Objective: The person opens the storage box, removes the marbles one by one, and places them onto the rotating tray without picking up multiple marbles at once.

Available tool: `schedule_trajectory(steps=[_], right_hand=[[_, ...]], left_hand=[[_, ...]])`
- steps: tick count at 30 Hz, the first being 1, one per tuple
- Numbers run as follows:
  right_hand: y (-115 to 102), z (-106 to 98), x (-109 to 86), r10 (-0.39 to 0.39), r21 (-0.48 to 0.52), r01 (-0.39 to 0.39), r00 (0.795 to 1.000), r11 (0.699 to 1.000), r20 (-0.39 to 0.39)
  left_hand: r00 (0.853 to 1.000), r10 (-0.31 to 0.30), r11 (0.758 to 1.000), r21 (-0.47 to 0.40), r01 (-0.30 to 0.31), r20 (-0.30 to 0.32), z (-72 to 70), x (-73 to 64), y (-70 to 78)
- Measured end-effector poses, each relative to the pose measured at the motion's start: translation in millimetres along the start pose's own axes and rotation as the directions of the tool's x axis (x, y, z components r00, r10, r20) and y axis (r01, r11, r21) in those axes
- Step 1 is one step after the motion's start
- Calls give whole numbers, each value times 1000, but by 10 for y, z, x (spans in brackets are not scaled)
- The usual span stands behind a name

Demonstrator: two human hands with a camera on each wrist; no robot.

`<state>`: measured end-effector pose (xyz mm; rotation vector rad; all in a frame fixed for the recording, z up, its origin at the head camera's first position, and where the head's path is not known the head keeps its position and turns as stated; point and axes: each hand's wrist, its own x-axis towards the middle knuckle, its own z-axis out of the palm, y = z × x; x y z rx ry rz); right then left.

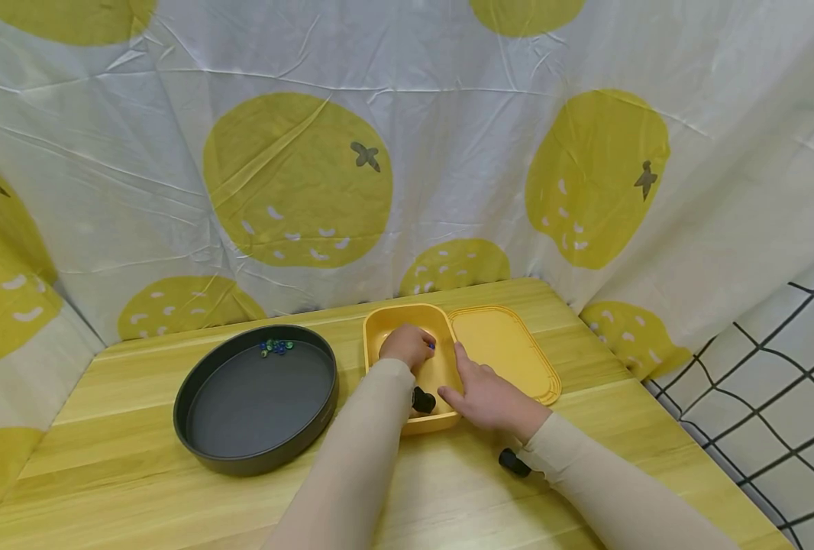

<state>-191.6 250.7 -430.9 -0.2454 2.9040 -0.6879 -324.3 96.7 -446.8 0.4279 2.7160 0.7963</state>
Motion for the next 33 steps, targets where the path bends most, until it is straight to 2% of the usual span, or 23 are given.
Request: schedule_trajectory(steps=[14,23,33], right_hand=[[-6,10,-1,-1,-1,1,1000,1000,-11],[-21,2,-4,0,0,0,1000,1000,-14],[-22,6,7,-3,-21,2,1000,1000,-24]], left_hand=[[1000,6,1000,5,-6,-4,5,-15,6],[999,39,999,-23,-39,-8,-3,-23,-6],[999,33,997,-73,-33,1,-68,-16,50]])
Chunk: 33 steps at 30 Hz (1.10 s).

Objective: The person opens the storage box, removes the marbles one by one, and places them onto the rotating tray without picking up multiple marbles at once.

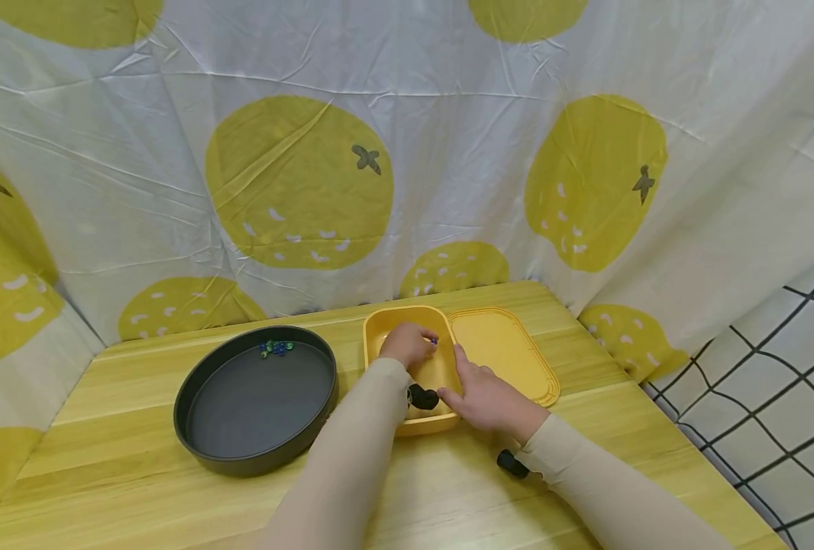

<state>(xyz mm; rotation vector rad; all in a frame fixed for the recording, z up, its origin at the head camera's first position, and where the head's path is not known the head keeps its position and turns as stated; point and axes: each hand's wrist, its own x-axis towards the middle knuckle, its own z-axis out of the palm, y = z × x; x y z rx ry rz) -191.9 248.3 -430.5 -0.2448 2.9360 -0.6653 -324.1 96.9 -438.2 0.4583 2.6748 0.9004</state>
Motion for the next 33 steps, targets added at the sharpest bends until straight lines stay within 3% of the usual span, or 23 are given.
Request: schedule_trajectory(steps=[10,14,19,23,33], right_hand=[[-44,-4,3,10,-7,-10,999,1000,40],[-35,-2,13,13,-11,-12,999,1000,44],[-34,-5,15,16,-11,-15,999,1000,51],[-42,-12,15,15,-20,-14,998,1000,56],[-56,-67,-18,31,-5,-30,996,1000,79]], left_hand=[[999,24,999,-34,-23,24,-268,-129,63],[998,57,996,-69,-57,10,-408,-239,78],[995,98,994,-38,-99,-16,-559,-407,74],[992,121,993,1,-121,-35,-685,-542,32],[983,170,985,-12,-171,-65,-1106,-870,-179]])
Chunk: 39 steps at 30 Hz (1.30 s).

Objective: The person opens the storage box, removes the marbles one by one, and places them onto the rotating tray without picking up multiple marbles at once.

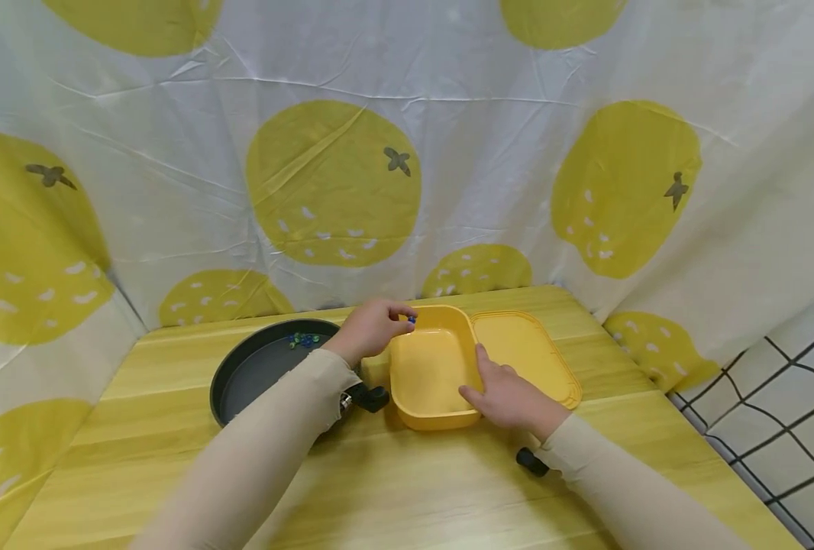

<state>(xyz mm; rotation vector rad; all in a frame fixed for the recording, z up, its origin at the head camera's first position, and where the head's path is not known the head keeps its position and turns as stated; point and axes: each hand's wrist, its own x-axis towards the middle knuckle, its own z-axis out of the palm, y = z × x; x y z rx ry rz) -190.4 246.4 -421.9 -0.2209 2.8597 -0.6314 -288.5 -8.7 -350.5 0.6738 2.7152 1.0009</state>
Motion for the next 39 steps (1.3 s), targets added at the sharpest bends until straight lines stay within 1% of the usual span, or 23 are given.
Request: schedule_trajectory(steps=[5,9,11,15,20,24,27,30,39], right_hand=[[33,-9,-18,-2,-10,2,1000,1000,6],[56,-5,-10,-5,-15,5,1000,1000,2],[65,-2,-5,-6,-15,6,1000,1000,-1],[82,6,5,-14,-18,14,1000,1000,0],[75,-2,7,-25,-28,25,1000,999,2],[70,-10,12,-32,-32,32,999,999,1],[67,-8,18,-36,-30,36,999,999,2],[56,-4,22,-39,-30,39,999,999,7],[7,12,30,-36,-20,37,999,999,16]], left_hand=[[1000,-13,1000,8,13,-21,-198,-144,-176],[999,-34,999,6,34,-22,-335,-251,-384],[999,-47,999,21,47,-23,-397,-308,-502],[996,-84,995,47,85,-40,-495,-434,-744],[989,-139,988,62,142,-51,-609,-578,-978],[986,-148,983,94,155,-71,-675,-641,-1143],[984,-152,980,112,162,-91,-700,-677,-1236],[982,-159,980,107,169,-98,-717,-709,-1289],[978,-164,980,92,176,-125,-756,-774,-1347]])
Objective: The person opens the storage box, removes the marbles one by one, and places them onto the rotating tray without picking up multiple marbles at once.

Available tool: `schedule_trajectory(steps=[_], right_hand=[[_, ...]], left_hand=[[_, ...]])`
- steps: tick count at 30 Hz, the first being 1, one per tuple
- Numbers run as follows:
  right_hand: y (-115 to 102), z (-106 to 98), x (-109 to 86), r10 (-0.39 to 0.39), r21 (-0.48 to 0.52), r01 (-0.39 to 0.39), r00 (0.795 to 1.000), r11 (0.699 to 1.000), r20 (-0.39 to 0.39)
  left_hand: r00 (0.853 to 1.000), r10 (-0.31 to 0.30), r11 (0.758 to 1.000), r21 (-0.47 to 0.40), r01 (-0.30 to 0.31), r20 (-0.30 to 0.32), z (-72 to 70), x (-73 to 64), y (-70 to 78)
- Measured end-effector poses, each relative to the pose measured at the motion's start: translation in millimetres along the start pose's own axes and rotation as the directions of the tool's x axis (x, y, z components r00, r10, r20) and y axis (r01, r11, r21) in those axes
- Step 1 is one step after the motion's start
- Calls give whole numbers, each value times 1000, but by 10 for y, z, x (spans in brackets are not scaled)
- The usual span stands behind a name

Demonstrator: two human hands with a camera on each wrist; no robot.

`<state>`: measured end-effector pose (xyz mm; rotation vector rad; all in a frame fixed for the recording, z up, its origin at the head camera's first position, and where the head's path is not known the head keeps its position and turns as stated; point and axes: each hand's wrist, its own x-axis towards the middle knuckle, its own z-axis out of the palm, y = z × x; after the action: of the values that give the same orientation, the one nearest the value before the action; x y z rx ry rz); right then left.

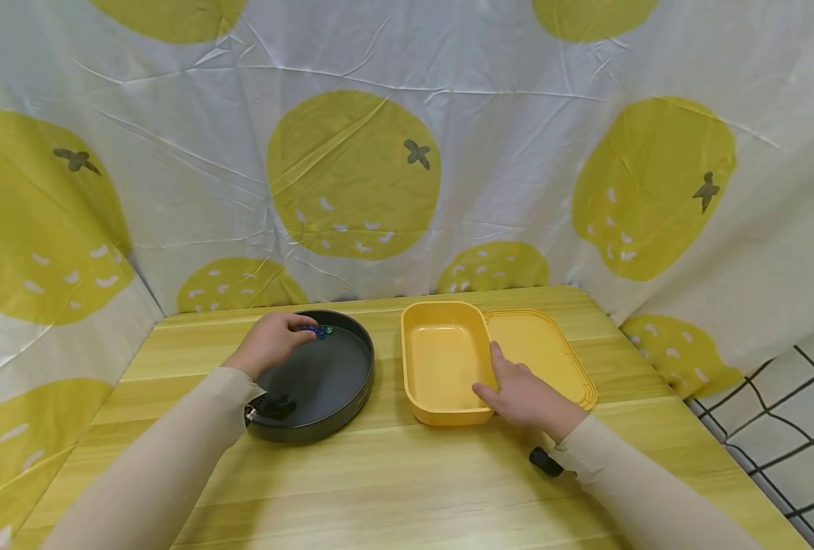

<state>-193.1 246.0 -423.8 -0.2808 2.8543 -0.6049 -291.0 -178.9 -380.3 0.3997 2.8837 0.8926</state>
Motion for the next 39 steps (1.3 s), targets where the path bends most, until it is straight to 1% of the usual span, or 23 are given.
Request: schedule_trajectory(steps=[9,14,19,23,27,30,32,35,37,39], right_hand=[[11,6,-1,-11,-2,11,1000,1000,5],[17,14,2,-16,-2,16,1000,1000,6],[18,17,5,-19,-2,19,1000,1000,3],[24,5,13,-36,-9,36,999,999,-19],[37,-17,24,-57,-22,56,997,998,-46],[47,-38,25,-74,-29,73,995,997,-60],[52,-53,21,-86,-34,84,994,996,-65],[66,-71,16,-99,-39,96,993,995,-67],[82,-81,18,-108,-48,105,992,993,-69],[101,-92,25,-118,-55,114,991,992,-70]], left_hand=[[1000,-2,1000,-9,2,-23,14,-8,-27],[1000,-13,1000,-17,13,-17,12,-28,-58],[999,-42,999,-31,41,-16,-20,-63,-78],[998,-63,997,-34,62,-18,-57,-102,-75],[998,-52,998,24,52,-24,-74,-160,-41],[999,-16,994,109,20,-41,-69,-238,-2],[998,17,984,178,-7,-54,-62,-307,24],[995,64,959,281,-40,-79,-52,-408,44],[992,87,945,324,-54,-86,-45,-467,49],[990,102,937,344,-64,-94,-39,-520,52]])
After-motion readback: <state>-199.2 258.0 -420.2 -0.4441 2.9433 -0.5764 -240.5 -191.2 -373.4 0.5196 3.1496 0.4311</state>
